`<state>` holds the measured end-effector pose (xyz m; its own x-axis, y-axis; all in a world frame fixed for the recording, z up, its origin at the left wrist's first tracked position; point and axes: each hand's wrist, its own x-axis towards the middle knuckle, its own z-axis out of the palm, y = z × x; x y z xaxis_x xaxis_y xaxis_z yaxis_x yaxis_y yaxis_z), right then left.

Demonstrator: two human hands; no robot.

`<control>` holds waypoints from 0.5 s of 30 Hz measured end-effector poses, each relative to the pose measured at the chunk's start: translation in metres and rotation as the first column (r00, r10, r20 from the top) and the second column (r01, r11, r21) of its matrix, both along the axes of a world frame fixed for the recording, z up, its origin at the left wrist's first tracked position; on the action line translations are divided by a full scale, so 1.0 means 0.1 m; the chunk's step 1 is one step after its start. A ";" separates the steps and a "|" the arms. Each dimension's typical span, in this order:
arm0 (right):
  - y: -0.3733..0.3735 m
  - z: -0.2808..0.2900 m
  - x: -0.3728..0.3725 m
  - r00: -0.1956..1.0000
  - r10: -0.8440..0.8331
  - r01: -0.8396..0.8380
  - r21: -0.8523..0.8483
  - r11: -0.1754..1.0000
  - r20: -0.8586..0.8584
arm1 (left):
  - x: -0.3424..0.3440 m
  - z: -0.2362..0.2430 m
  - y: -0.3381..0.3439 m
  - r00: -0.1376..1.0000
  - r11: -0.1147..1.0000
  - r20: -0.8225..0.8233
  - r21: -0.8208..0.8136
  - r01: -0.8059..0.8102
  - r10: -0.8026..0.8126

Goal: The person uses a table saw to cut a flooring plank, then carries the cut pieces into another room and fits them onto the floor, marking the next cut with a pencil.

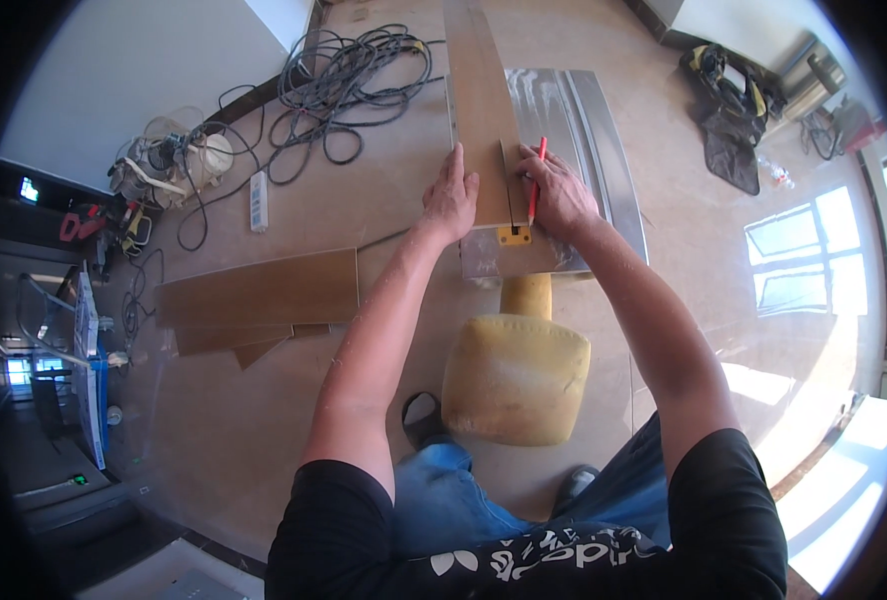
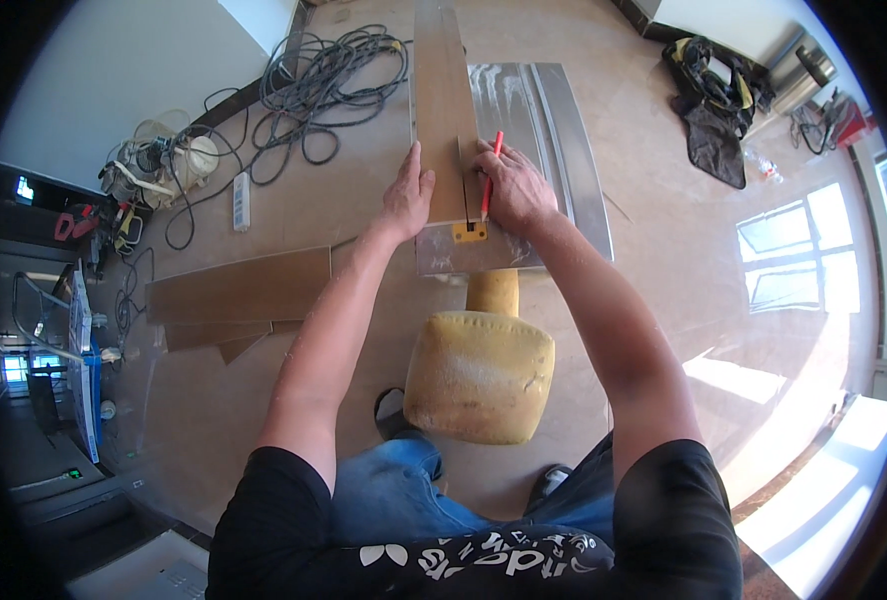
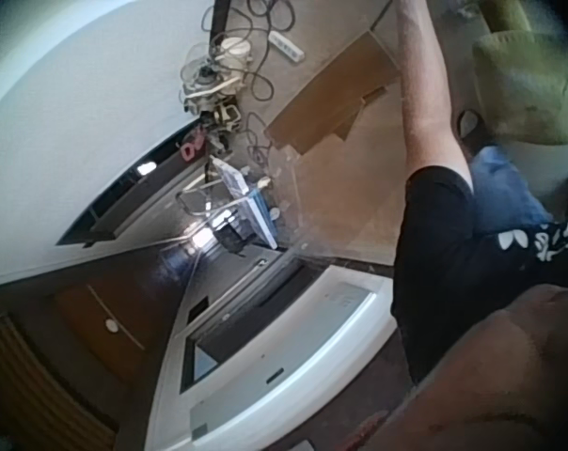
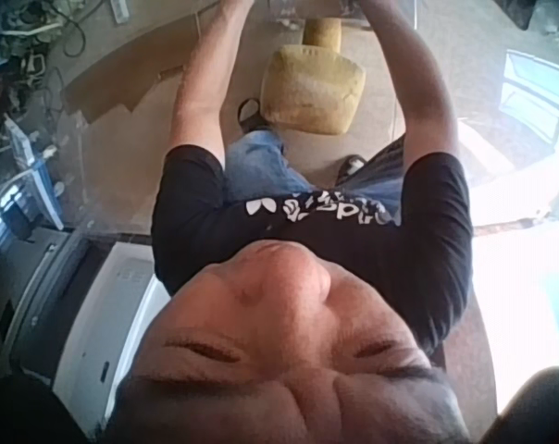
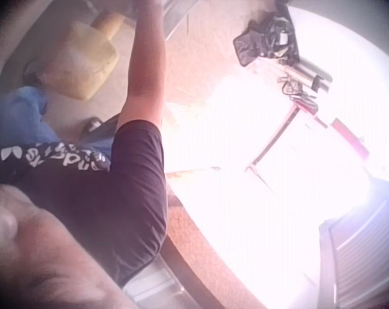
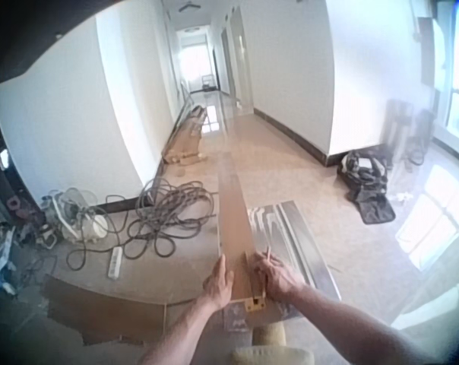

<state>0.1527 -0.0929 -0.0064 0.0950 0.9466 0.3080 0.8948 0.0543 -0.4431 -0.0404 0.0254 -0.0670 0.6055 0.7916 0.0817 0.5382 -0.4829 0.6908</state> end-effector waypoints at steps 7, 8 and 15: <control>-0.14 0.05 -0.09 1.000 0.008 -0.009 -0.025 1.000 -0.020 | -0.08 0.03 -0.13 0.999 1.000 -0.048 -0.011 -0.010 0.010; -0.14 0.04 -0.08 1.000 0.017 -0.017 -0.010 1.000 -0.010 | -0.08 0.04 -0.14 0.999 1.000 -0.047 -0.007 -0.010 0.009; -0.26 0.00 -0.09 0.999 0.034 -0.034 0.017 0.999 -0.031 | -0.10 0.14 -0.35 0.992 0.995 -0.123 0.101 -0.016 0.028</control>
